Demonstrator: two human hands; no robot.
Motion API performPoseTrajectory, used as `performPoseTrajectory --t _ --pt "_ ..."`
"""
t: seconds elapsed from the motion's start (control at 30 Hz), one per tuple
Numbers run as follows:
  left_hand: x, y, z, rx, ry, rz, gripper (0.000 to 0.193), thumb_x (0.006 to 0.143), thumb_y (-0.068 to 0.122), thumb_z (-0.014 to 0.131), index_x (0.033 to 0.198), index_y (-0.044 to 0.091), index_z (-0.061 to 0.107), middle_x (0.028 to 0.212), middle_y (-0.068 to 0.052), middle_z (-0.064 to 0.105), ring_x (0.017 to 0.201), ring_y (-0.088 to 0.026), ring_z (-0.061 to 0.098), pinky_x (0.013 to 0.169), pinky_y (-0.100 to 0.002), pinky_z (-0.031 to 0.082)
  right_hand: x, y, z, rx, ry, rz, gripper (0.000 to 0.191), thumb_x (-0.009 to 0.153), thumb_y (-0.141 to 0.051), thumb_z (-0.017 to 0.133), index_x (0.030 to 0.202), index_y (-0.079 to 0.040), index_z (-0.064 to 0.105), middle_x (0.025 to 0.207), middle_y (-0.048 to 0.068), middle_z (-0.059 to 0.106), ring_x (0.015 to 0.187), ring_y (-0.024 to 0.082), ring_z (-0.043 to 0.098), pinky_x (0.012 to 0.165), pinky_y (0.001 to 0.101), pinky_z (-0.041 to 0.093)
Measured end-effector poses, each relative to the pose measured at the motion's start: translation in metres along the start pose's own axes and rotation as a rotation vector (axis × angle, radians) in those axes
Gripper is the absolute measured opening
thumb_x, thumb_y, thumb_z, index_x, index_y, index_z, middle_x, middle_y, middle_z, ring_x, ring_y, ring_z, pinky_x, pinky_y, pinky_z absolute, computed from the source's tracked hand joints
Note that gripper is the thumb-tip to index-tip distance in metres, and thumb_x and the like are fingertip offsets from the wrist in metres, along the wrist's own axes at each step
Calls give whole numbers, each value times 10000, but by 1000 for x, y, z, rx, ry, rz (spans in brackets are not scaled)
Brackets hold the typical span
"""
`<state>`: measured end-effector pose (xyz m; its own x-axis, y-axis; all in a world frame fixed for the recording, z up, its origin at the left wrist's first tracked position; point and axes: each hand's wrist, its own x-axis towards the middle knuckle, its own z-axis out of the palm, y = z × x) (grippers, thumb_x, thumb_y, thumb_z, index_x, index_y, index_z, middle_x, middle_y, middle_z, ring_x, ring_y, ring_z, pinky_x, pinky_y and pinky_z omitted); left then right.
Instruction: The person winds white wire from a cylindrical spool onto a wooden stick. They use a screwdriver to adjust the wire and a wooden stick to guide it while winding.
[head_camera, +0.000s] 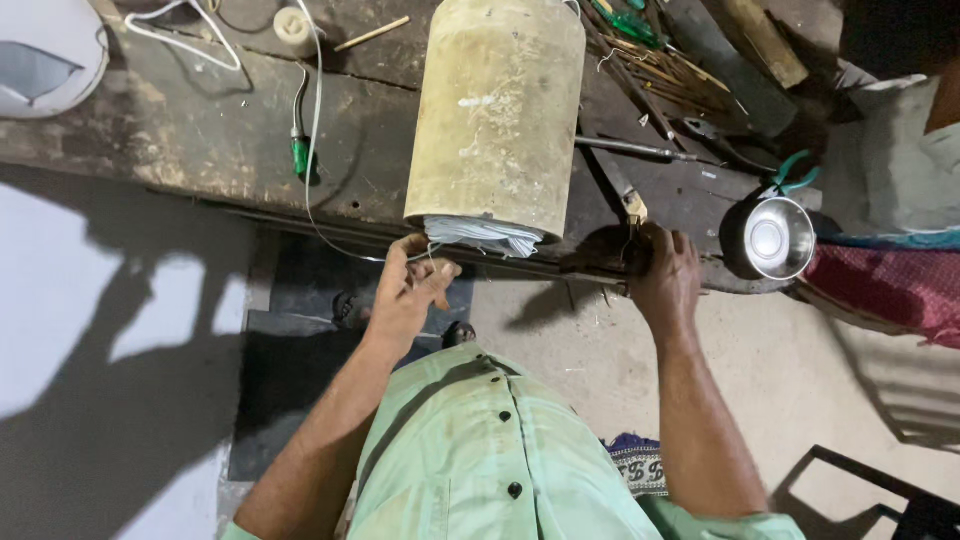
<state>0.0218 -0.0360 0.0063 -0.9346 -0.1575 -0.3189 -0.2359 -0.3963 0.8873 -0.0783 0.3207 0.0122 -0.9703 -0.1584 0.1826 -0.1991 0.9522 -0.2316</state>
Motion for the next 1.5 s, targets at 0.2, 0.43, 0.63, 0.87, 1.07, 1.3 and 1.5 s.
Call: performPoseTrajectory --t 0.2,0.43,0.63,0.87,1.07,1.3,1.5 --pt "7 -1 11 145 71 -120 420 902 221 753 1268 76 607 879 6 643 739 -68 591 564 -240 475 -40 9 -15 -134 -173 155 507 841 -270 809 1264 -93 591 1094 165 682 880 383 700 685 495 567" --pt "20 -9 14 225 59 -157 118 927 202 717 947 86 719 728 57 589 626 -51 499 525 -240 422 -50 46 -20 -8 -142 90 272 866 -306 826 969 -67 745 804 140 726 680 322 698 601 442 560" --pt "16 -24 -4 156 44 -61 172 977 202 701 859 78 684 698 56 566 600 -44 473 527 -235 377 -88 89 -32 377 -577 416 322 775 -306 901 877 -25 782 639 110 638 588 204 548 549 378 445" --pt "1 -21 -44 -4 -111 -78 226 1020 270 631 941 62 674 646 46 530 556 -57 476 511 -240 400 -124 64 -13 797 -951 266 672 544 -542 929 948 -31 761 783 50 707 765 199 640 680 370 531" --pt "-12 -19 -51 -15 -152 -95 279 1038 287 603 970 36 705 634 46 515 557 -60 468 523 -239 416 -76 -11 28 932 -944 192 770 531 -555 944 1100 -96 701 957 -4 743 912 157 686 812 335 556" --pt "-15 -13 -47 86 -95 -61 270 1042 265 595 946 38 704 641 53 509 562 -53 448 519 -229 398 -27 -60 32 1000 -954 7 593 685 -525 917 918 -13 728 766 -2 627 731 150 543 618 329 447" --pt "-20 -10 -41 49 -57 -71 262 1026 276 623 942 41 704 638 59 493 550 -52 429 502 -231 387 -26 -74 22 843 -899 1 586 614 -557 887 849 -36 757 669 -3 663 624 133 588 529 332 454"
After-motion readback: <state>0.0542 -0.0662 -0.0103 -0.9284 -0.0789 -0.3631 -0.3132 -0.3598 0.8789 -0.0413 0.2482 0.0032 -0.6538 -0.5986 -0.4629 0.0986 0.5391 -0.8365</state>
